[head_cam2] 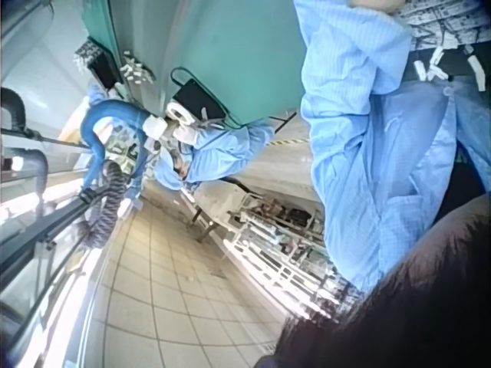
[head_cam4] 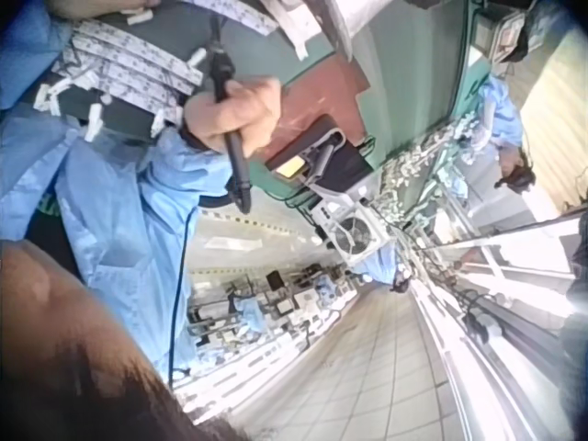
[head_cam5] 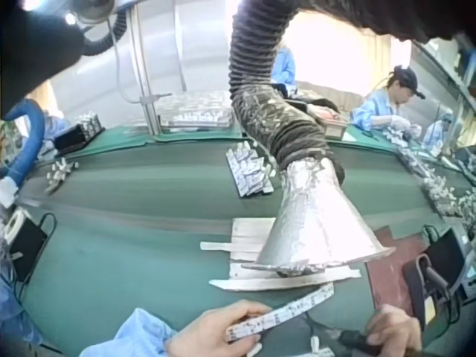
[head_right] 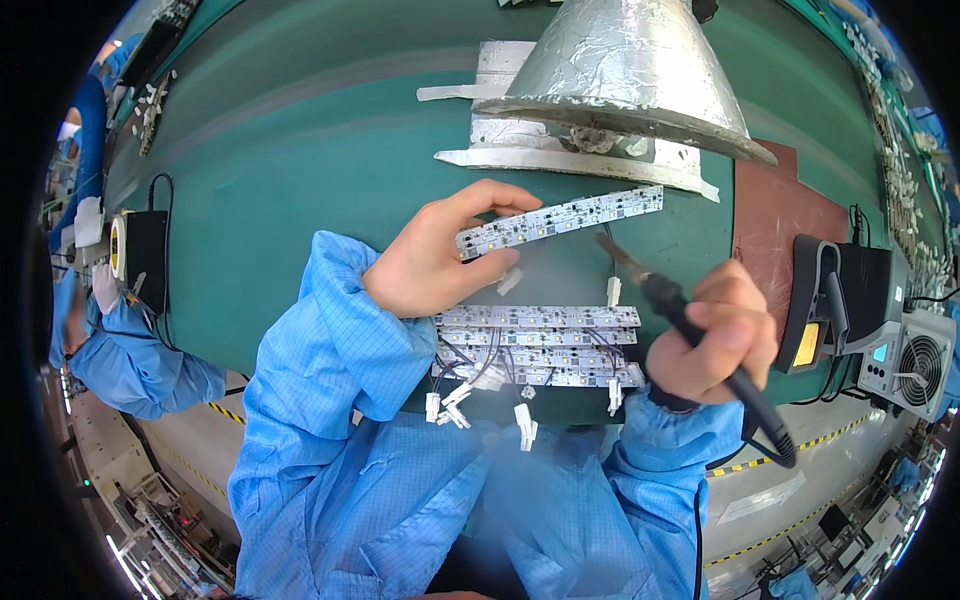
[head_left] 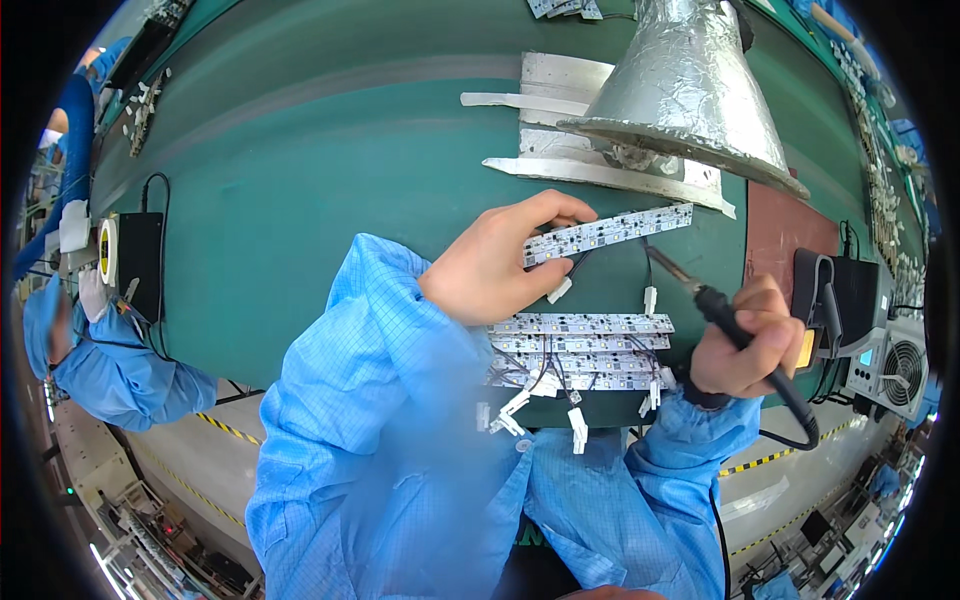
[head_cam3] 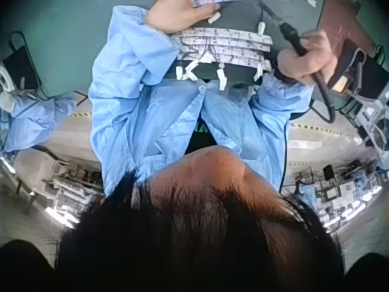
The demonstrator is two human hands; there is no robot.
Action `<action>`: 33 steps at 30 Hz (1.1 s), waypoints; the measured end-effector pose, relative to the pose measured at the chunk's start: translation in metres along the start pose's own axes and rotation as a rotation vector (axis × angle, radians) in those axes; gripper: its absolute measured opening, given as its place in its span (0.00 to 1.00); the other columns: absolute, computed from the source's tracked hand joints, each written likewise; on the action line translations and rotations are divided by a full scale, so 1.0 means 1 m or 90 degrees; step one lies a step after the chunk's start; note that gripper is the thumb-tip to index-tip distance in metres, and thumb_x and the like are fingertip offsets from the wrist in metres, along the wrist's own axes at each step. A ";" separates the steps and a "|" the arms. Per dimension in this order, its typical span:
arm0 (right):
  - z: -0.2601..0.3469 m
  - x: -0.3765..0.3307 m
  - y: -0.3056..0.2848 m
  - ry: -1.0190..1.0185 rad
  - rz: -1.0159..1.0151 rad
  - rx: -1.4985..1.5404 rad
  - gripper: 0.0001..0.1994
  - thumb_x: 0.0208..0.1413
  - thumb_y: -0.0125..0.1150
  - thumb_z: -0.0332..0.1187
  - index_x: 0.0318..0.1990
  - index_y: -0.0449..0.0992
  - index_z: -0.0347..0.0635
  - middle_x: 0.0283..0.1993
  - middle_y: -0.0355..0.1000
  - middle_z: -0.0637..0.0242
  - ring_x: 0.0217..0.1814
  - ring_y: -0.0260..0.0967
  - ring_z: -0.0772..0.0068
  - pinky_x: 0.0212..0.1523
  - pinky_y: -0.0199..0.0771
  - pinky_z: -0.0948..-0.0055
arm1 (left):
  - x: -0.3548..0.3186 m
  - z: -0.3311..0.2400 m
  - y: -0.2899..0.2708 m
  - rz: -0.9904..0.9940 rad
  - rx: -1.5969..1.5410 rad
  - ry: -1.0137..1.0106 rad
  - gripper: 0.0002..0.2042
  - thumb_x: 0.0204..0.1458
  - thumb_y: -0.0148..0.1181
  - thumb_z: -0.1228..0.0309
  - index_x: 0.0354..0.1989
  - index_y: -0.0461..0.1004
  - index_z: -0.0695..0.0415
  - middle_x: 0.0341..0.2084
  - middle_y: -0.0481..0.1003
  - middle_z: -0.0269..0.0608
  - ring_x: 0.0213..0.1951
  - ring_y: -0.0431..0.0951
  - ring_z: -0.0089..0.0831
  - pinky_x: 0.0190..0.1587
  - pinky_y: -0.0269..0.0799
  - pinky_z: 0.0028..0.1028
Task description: Soldering electronic components onto LED strips at a manual assembly station.
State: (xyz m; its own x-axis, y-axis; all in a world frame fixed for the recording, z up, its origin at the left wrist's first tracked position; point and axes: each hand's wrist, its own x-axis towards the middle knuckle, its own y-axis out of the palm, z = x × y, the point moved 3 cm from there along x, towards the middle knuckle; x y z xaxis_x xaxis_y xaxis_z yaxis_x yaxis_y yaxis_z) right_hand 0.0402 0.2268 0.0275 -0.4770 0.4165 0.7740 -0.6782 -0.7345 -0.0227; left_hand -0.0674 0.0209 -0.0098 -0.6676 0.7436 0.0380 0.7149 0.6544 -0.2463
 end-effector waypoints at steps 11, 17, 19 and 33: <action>-0.013 0.003 -0.007 0.082 0.053 -0.062 0.18 0.63 0.45 0.33 0.20 0.60 0.37 0.15 0.56 0.63 0.17 0.49 0.77 0.20 0.46 0.72 | 0.001 -0.002 0.002 0.003 -0.012 -0.036 0.19 0.50 0.57 0.83 0.53 0.71 0.65 0.46 0.75 0.44 0.50 0.75 0.31 0.56 0.69 0.29; -0.016 0.000 -0.006 0.075 0.057 -0.064 0.17 0.63 0.44 0.33 0.21 0.61 0.36 0.14 0.56 0.63 0.17 0.48 0.77 0.20 0.46 0.72 | 0.001 -0.002 0.003 -0.020 0.002 -0.026 0.18 0.49 0.56 0.82 0.51 0.72 0.64 0.42 0.77 0.48 0.47 0.78 0.37 0.52 0.71 0.32; -0.017 0.000 -0.005 0.069 0.057 -0.076 0.17 0.63 0.44 0.33 0.21 0.61 0.36 0.14 0.56 0.62 0.17 0.48 0.77 0.20 0.46 0.72 | 0.001 -0.002 0.003 -0.022 0.006 -0.017 0.18 0.49 0.56 0.82 0.51 0.71 0.64 0.42 0.77 0.48 0.46 0.78 0.37 0.52 0.71 0.32; -0.016 0.001 -0.004 0.070 0.065 -0.067 0.17 0.63 0.45 0.33 0.21 0.61 0.35 0.15 0.57 0.62 0.16 0.48 0.77 0.19 0.46 0.73 | 0.002 -0.004 0.004 -0.026 0.016 -0.010 0.18 0.49 0.56 0.82 0.51 0.71 0.65 0.45 0.77 0.48 0.49 0.78 0.38 0.55 0.70 0.32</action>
State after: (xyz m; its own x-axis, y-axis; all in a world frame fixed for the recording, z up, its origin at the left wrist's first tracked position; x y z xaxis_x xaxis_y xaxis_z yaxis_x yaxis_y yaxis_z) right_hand 0.0339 0.2387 0.0179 -0.6009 0.4025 0.6906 -0.6751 -0.7181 -0.1689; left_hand -0.0648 0.0253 -0.0070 -0.6990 0.7143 0.0333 0.6821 0.6800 -0.2689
